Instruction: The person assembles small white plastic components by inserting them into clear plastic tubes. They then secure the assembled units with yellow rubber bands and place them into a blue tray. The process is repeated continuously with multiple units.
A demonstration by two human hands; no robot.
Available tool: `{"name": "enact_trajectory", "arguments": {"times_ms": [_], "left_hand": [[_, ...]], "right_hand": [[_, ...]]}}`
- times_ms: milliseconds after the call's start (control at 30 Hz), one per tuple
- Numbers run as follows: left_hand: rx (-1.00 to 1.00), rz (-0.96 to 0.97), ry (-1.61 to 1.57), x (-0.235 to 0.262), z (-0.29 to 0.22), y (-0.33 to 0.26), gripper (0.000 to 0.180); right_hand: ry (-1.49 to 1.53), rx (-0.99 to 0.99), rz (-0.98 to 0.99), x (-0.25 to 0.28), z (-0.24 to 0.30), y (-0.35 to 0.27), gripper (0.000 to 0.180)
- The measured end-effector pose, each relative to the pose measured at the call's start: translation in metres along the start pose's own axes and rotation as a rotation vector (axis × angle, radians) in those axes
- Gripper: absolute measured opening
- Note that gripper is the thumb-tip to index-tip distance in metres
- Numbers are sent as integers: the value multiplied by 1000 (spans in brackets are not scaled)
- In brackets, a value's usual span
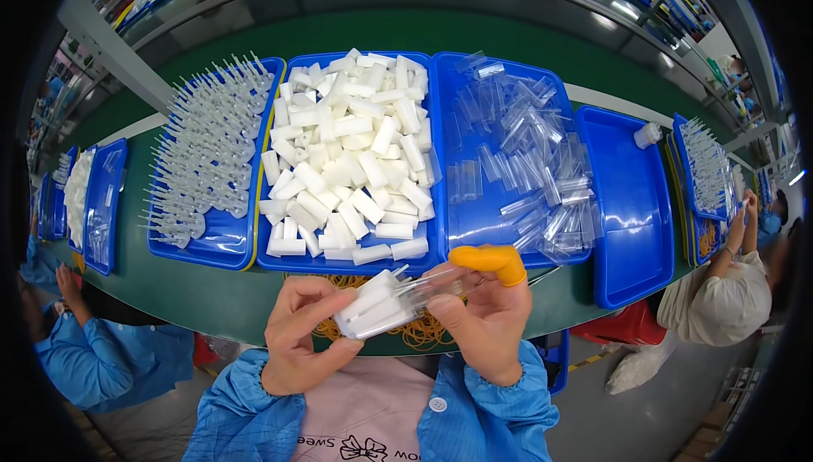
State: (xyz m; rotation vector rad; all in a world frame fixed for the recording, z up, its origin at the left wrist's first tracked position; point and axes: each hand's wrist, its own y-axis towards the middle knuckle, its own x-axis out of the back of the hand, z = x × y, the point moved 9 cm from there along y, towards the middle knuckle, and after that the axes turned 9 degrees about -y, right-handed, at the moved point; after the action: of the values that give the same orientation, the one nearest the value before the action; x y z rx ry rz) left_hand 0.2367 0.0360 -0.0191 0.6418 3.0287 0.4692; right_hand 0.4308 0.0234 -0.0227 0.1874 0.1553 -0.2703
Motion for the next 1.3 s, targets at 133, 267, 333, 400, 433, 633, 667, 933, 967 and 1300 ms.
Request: {"name": "enact_trajectory", "arguments": {"times_ms": [133,267,333,400,433,633,667,933,967,1300], "left_hand": [[-13,35,51,-3,-2,-1,49],[-10,31,52,-8,-9,3,49],[-38,50,96,-9,-12,4,49],[-73,79,140,-10,-14,6,48],[-95,100,162,-11,-16,8,48],[-12,-37,61,1,-6,7,46],[14,-129,-6,8,0,5,46],[251,-101,-552,6,44,-4,39],[261,-77,-618,5,48,-6,39],[249,-54,-710,0,38,-11,39]], "right_hand": [[-15,1,-1,-2,0,-2,43],[-7,-13,-29,-4,-1,-4,42],[7,3,-23,-4,2,-4,42],[-12,9,3,-6,4,-4,41],[-39,6,26,-7,5,-4,41],[-90,-49,116,-8,2,-2,35],[-59,-70,91,-6,0,-2,34],[-458,114,119,0,11,8,24],[-494,149,108,-1,13,8,23],[-466,189,186,-25,20,-9,21]]}}
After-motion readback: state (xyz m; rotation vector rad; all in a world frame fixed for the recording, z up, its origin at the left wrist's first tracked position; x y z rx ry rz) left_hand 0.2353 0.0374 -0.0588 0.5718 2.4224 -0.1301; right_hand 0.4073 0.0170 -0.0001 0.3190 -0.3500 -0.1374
